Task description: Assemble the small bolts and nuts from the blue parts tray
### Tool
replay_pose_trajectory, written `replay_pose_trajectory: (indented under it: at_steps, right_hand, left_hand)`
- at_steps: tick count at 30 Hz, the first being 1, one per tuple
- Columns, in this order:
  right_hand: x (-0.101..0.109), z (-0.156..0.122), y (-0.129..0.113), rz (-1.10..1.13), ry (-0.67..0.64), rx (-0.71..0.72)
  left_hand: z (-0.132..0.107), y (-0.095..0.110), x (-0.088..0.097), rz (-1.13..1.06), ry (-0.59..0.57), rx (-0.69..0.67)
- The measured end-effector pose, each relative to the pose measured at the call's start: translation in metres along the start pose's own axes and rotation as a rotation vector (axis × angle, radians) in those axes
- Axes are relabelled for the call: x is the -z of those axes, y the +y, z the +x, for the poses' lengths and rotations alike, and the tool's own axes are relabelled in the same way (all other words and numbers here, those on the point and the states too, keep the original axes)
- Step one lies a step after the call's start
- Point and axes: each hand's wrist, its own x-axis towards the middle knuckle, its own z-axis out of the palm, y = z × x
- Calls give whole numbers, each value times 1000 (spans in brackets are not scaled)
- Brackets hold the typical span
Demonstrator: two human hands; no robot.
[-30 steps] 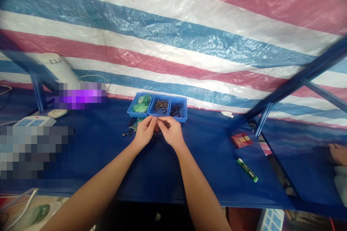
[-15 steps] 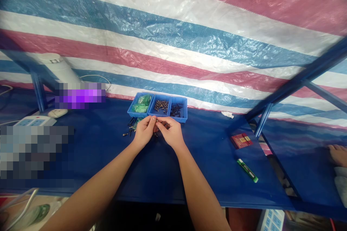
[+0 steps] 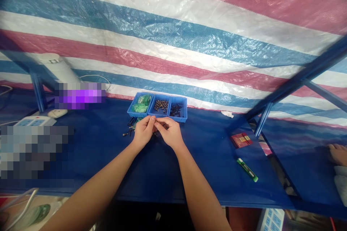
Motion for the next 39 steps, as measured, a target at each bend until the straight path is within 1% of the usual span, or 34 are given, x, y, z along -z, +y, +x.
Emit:
replay_pose_trajectory:
  at_steps: [7,14,18,23,30,36,39]
  right_hand:
    - [0,1,2,30,48,-20]
    - [0,0,1,21,-7,2]
    - [0,0,1,15,18,5]
    - [1,1,2,25,44,19]
    - [0,1,0,64,9,11]
    - [0,2,3,75,60,-17]
    - [2,3,4,65,55,-1]
  left_hand:
    - [-1,1,-1,-75,-33,-17]
    - [0,0,-1,-31,-10,-8]
    - [1,0,-1,-22,-17,0]
    - [0,1,-1,-77,-44,-13]
    - [1,2,-1,-40,-39,-7]
    - [1,0,-1,-73,-77,-3]
    - [0,-1,-2,-108,-79,-12]
